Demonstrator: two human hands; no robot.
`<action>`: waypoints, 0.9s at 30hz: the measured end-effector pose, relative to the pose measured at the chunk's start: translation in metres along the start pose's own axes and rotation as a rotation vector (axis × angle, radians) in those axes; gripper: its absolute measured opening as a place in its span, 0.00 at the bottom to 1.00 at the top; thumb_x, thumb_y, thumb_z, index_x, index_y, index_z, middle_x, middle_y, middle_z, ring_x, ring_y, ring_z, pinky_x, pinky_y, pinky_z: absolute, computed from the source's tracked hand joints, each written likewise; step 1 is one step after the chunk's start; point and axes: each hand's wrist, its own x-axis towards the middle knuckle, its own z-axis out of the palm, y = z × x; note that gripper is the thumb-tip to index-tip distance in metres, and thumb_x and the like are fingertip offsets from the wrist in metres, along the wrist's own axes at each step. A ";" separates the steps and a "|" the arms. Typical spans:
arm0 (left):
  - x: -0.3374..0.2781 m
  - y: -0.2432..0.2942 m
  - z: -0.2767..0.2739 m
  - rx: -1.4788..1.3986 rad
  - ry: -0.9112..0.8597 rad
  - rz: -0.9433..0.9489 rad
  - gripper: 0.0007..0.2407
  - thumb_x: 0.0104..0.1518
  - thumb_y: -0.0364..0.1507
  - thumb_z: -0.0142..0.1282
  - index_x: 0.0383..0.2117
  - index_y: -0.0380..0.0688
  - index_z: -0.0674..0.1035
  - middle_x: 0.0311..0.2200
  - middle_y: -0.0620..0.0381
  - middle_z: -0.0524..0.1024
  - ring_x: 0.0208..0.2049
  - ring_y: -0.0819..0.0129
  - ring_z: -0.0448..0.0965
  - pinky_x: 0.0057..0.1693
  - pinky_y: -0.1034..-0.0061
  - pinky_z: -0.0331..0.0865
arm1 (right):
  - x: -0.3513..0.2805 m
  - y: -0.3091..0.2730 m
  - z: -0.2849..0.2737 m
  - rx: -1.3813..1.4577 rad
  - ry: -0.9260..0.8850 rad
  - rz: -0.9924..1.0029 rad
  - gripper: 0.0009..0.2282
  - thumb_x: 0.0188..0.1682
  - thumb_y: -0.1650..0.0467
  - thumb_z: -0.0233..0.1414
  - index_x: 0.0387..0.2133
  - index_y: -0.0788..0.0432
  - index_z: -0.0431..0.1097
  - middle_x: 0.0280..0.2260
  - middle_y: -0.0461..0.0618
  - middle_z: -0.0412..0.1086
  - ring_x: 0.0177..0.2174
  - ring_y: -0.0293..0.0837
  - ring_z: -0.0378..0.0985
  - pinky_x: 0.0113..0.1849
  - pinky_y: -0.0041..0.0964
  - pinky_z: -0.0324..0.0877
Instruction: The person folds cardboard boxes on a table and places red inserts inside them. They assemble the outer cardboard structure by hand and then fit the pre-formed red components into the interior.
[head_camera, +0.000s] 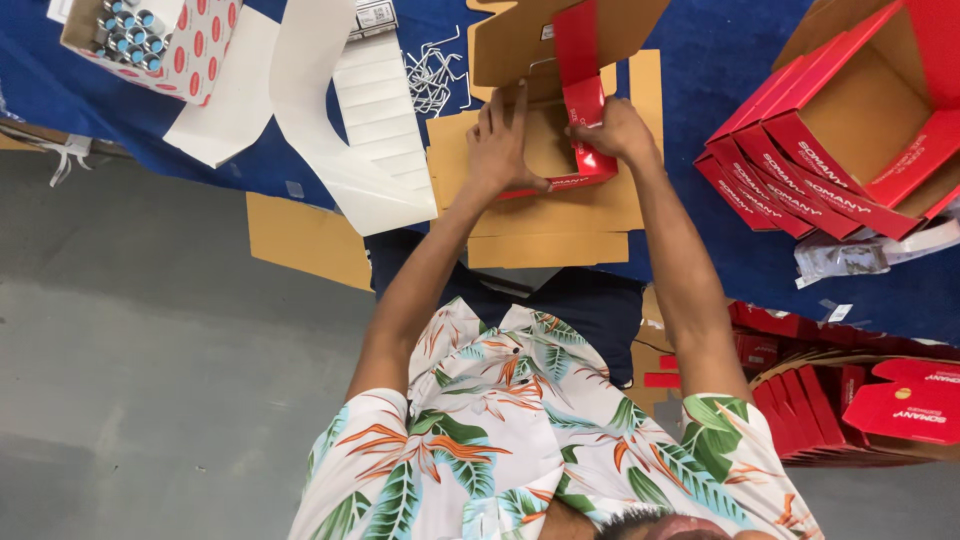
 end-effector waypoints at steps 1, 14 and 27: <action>0.001 0.005 0.003 0.000 0.004 -0.026 0.71 0.19 0.53 0.80 0.70 0.53 0.34 0.70 0.32 0.40 0.69 0.36 0.47 0.64 0.44 0.56 | 0.005 0.004 0.004 -0.032 0.076 -0.049 0.30 0.38 0.54 0.68 0.39 0.71 0.74 0.36 0.69 0.75 0.37 0.61 0.80 0.40 0.49 0.74; -0.002 0.007 0.010 -0.202 -0.084 -0.045 0.55 0.25 0.66 0.66 0.70 0.66 0.61 0.70 0.31 0.26 0.72 0.37 0.26 0.67 0.38 0.43 | -0.007 -0.033 -0.034 0.171 -0.165 0.165 0.23 0.37 0.57 0.66 0.42 0.59 0.75 0.37 0.55 0.78 0.34 0.49 0.82 0.35 0.43 0.76; -0.001 0.006 0.020 -0.103 -0.010 -0.044 0.60 0.19 0.71 0.66 0.67 0.55 0.64 0.70 0.29 0.31 0.72 0.35 0.31 0.65 0.42 0.49 | 0.021 0.017 0.020 -0.170 0.188 -0.023 0.24 0.38 0.68 0.64 0.44 0.69 0.66 0.45 0.70 0.70 0.44 0.68 0.75 0.43 0.55 0.72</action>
